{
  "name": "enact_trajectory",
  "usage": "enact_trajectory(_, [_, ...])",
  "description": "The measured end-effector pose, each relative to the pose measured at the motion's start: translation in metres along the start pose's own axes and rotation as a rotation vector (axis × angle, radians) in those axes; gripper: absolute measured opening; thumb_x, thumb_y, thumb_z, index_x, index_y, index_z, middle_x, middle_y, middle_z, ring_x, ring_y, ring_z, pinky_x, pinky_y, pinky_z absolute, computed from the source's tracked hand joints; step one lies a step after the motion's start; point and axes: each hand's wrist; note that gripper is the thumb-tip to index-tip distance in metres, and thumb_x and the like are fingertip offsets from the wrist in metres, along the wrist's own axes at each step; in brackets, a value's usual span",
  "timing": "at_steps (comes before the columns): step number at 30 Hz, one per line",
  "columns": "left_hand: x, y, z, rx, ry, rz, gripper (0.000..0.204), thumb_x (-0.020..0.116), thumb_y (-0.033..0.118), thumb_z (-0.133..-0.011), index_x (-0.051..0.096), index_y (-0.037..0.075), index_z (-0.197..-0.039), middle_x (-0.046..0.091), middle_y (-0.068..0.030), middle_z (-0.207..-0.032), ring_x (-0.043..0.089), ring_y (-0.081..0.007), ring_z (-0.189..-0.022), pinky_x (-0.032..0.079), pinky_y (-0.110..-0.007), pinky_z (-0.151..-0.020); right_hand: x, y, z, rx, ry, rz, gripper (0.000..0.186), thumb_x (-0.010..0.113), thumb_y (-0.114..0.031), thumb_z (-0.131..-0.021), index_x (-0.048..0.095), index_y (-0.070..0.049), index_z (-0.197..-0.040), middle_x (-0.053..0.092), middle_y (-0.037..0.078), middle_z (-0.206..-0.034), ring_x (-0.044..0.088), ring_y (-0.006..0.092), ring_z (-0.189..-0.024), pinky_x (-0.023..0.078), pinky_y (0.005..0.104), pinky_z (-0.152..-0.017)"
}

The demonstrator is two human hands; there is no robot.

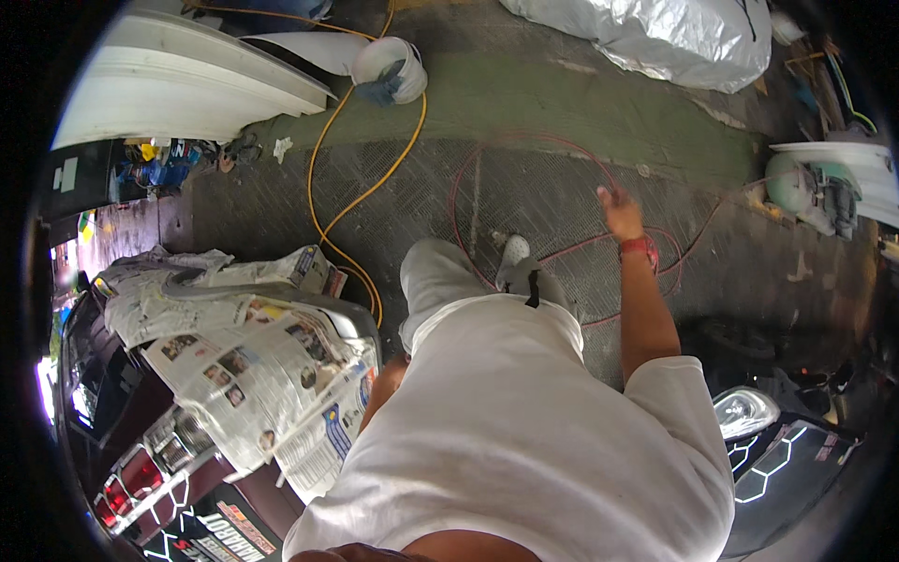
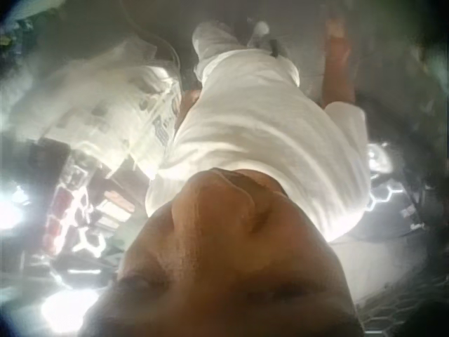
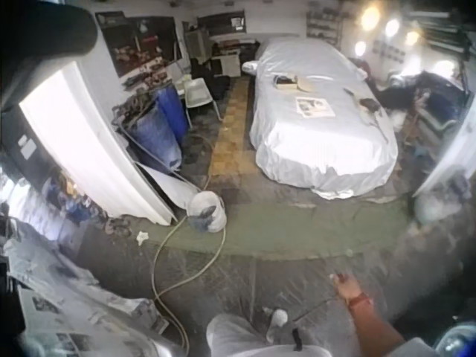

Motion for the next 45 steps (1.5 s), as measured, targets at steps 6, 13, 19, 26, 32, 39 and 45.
enact_trajectory(6, [-0.217,0.115,-0.125,0.235,0.512,0.173,0.075,0.074,0.035,-0.09,0.048,0.002,-0.152,0.061,-0.0196,-0.142,0.06,-0.0293,-0.129,0.044,-0.041,-0.113,0.001,-0.121,-0.098,-0.22,0.158,-0.335,0.063,0.063,-0.049,-0.101,0.057,-0.002,-0.143,0.067,0.027,-0.129,0.067,0.0383,-0.118,0.051,0.0461,-0.101])
enact_trajectory(13, [-0.472,0.378,-0.244,0.246,0.381,0.592,0.057,0.061,0.041,-0.103,0.054,0.003,-0.145,0.061,-0.0133,-0.138,0.062,-0.026,-0.118,0.048,-0.04,-0.105,0.099,-0.063,0.0,0.384,-0.18,0.212,0.061,0.06,-0.043,-0.101,0.055,0.0,-0.143,0.061,0.033,-0.133,0.059,0.0511,-0.123,0.049,0.0516,-0.104])
enact_trajectory(19, [-0.778,0.368,-0.413,0.201,1.034,0.866,0.082,0.062,0.064,-0.097,0.044,0.005,-0.151,0.059,-0.0132,-0.137,0.058,-0.03,-0.122,0.046,-0.046,-0.107,0.137,-0.114,0.078,0.654,-0.711,0.279,0.061,0.068,-0.05,-0.094,0.063,-0.001,-0.131,0.07,0.029,-0.117,0.068,0.0446,-0.111,0.054,0.051,-0.095])
enact_trajectory(26, [-0.926,0.507,-0.339,0.512,1.439,0.874,0.066,0.078,0.045,-0.092,0.065,-0.015,-0.118,0.071,-0.0243,-0.117,0.068,-0.0347,-0.104,0.052,-0.046,-0.095,0.207,-0.133,0.008,0.76,-0.473,-0.001,0.058,0.071,-0.041,-0.094,0.063,0.0,-0.134,0.075,0.022,-0.106,0.073,0.0377,-0.098,0.057,0.0449,-0.088])
enact_trajectory(32, [-0.996,0.578,-0.245,0.495,1.77,0.525,0.048,0.079,0.03,-0.094,0.069,-0.014,-0.08,0.074,-0.0225,-0.081,0.063,-0.0224,-0.069,0.053,-0.041,-0.068,0.234,-0.221,-0.101,0.616,-0.266,-0.253,0.052,0.068,-0.024,-0.098,0.056,0.003,-0.14,0.076,0.013,-0.098,0.07,0.0175,-0.084,0.056,0.0324,-0.078])
enact_trajectory(39, [-1.029,0.61,-0.131,0.598,1.899,0.413,0.056,0.081,0.04,-0.088,0.067,-0.014,-0.077,0.072,-0.0194,-0.072,0.061,-0.0222,-0.064,0.051,-0.04,-0.07,0.209,-0.26,-0.126,0.695,-0.366,-0.156,0.051,0.068,-0.028,-0.099,0.057,0.001,-0.141,0.077,0.015,-0.102,0.073,0.0197,-0.091,0.057,0.035,-0.081])
enact_trajectory(45, [-1.101,0.634,-0.072,0.394,2.007,0.221,0.055,0.082,0.04,-0.083,0.072,-0.014,-0.089,0.076,-0.0249,-0.09,0.074,-0.0347,-0.087,0.055,-0.042,-0.087,0.213,-0.259,-0.14,0.662,-0.341,-0.187,0.056,0.07,-0.034,-0.097,0.059,-0.003,-0.142,0.075,0.016,-0.108,0.071,0.0255,-0.096,0.056,0.0366,-0.084])
Point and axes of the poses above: each hand's wrist, its own z-axis away from the middle knuckle, its own x-axis out of the palm, y = z × x
